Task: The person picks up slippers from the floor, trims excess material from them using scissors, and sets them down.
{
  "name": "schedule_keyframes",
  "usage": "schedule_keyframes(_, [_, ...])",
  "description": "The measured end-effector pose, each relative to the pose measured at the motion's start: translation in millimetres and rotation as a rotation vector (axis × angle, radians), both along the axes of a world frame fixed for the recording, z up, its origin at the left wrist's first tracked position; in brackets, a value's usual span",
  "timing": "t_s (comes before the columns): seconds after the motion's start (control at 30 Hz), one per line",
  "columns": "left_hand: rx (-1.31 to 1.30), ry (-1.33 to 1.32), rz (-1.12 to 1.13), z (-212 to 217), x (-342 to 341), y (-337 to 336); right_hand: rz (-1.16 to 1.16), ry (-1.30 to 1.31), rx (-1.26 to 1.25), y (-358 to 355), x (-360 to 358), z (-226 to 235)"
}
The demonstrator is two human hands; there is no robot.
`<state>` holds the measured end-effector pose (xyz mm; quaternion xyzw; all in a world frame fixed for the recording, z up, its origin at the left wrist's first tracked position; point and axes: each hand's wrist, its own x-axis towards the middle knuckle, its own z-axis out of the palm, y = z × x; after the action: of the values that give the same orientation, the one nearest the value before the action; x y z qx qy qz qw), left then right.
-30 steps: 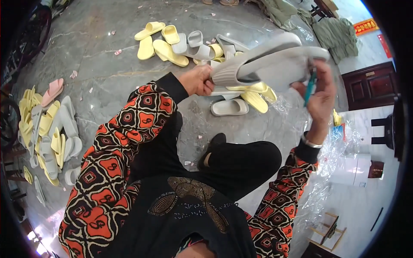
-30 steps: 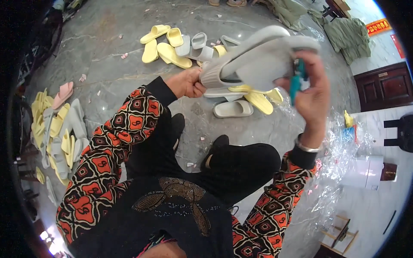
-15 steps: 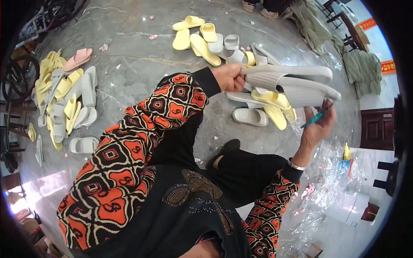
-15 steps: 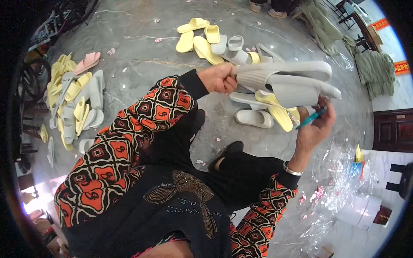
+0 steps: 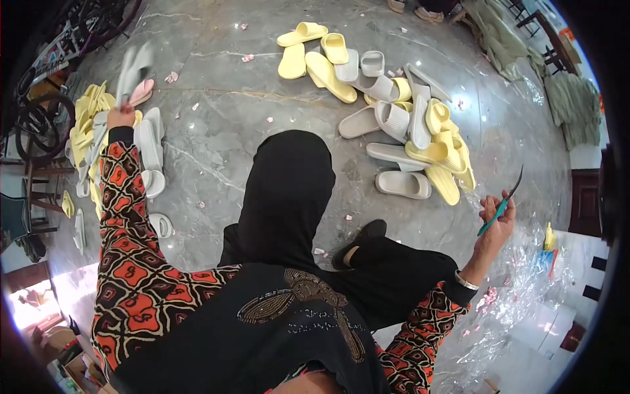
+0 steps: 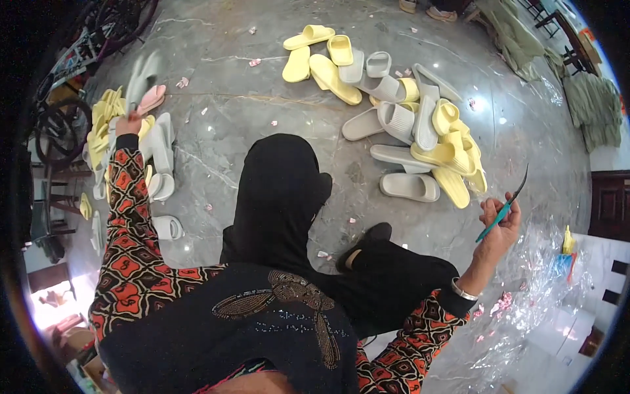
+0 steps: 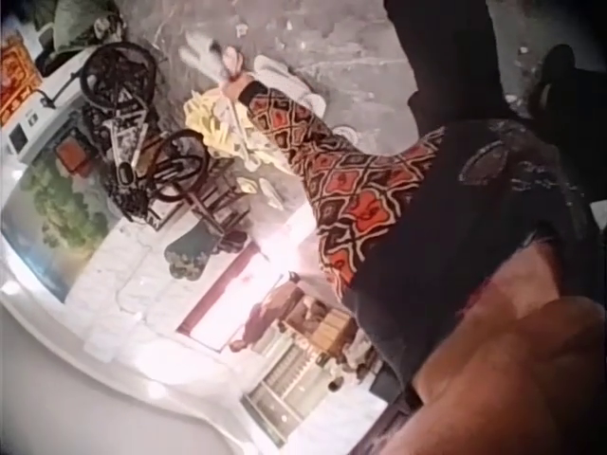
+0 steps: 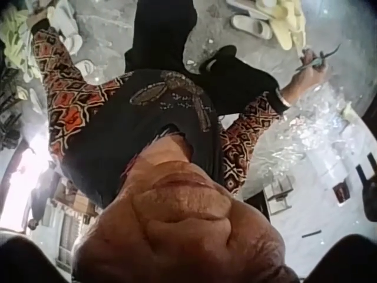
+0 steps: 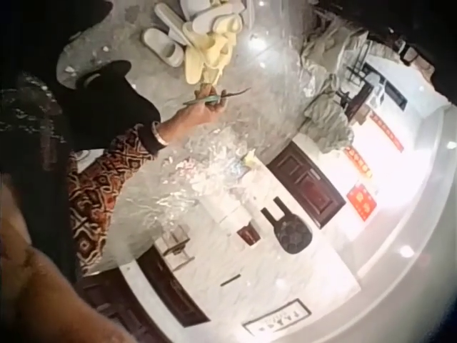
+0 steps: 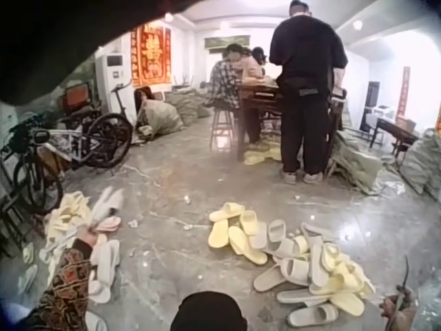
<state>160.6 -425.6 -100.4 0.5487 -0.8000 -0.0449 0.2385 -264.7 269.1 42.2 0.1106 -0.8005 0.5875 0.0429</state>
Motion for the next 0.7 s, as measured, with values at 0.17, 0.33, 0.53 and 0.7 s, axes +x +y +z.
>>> schedule_keyframes(0.17, [-0.091,0.057,-0.392,-95.8,21.3,-54.9,0.074,-0.108,0.01,-32.4,-9.7,-15.6])
schedule_keyframes(0.33, [0.927,0.765,-0.137,-142.3,-211.7,81.9,0.117,-0.156,0.15,-27.0,-15.6,-17.8])
schedule_keyframes(0.53, [0.133,-0.064,-0.423,-188.2,-337.1,134.0,0.053,-0.2,0.262,-25.7,-14.9,-27.2])
schedule_keyframes(0.7, [-0.078,-0.306,-0.454,-195.8,-394.6,122.8,0.009,-0.202,0.331,-24.5,-8.7,-24.9])
